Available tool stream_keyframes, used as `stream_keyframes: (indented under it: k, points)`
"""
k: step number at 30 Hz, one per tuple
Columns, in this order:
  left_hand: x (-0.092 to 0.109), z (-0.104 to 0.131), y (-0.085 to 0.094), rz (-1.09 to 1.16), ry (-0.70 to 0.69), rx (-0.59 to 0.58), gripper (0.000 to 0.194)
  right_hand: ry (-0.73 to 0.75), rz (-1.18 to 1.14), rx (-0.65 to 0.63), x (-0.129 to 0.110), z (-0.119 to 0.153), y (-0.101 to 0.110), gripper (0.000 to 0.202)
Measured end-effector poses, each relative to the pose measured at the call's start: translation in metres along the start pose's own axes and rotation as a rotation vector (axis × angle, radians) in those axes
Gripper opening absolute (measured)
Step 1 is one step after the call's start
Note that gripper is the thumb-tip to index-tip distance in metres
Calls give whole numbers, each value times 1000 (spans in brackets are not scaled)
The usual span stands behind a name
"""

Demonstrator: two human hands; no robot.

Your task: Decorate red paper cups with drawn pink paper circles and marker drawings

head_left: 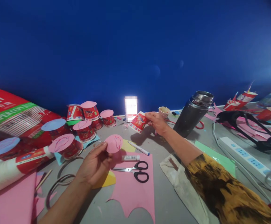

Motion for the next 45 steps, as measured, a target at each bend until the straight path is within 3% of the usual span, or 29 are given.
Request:
stream_keyframes:
  k: [4,8,16,19,21,27,29,31,34,39,43,45]
  points:
    - [13,-3,3,34,-73,23,7,99,17,-94,-22,20,-26,44]
    - [17,-4,5,7,-72,39,12,257,243,-150,-46,39,-43,37]
    - [17,-2,-6,0,-83,-73,9,378,308,-203,-53,56,-60,39]
    - [17,-6,1,-84,-69,-22,4,416,337,-152,-58,59,-59,38]
    - [16,-8,6,-170,-58,-2,11,406,350,-94,-59,58,-55,35]
    - [7,-10,8,-514,-55,-82,33,395,331,-31,-60,55,-48,34]
    - [14,-10,10,-634,-145,-27,26,398,330,-42,-61,56,-50,35]
    - [34,-4,8,-794,-409,90,20,399,328,-54,-61,56,-51,36]
    - [57,19,-10,-985,-844,155,48,411,320,-59,-64,60,-54,34]
    - [43,35,-33,-1073,-921,-63,74,441,290,-186,-73,78,-74,38]
    - [31,42,-42,-1254,-1049,-142,65,450,290,-303,-76,89,-90,42]
    - [30,42,-43,-1300,-1045,-142,58,416,319,-339,-75,88,-90,42]
Point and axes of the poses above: each hand's wrist, its own z-axis away from the middle knuckle, its own y-axis out of the back of the hand, x = y × z, the point moved 7 cm from there along -z, towards the middle knuckle
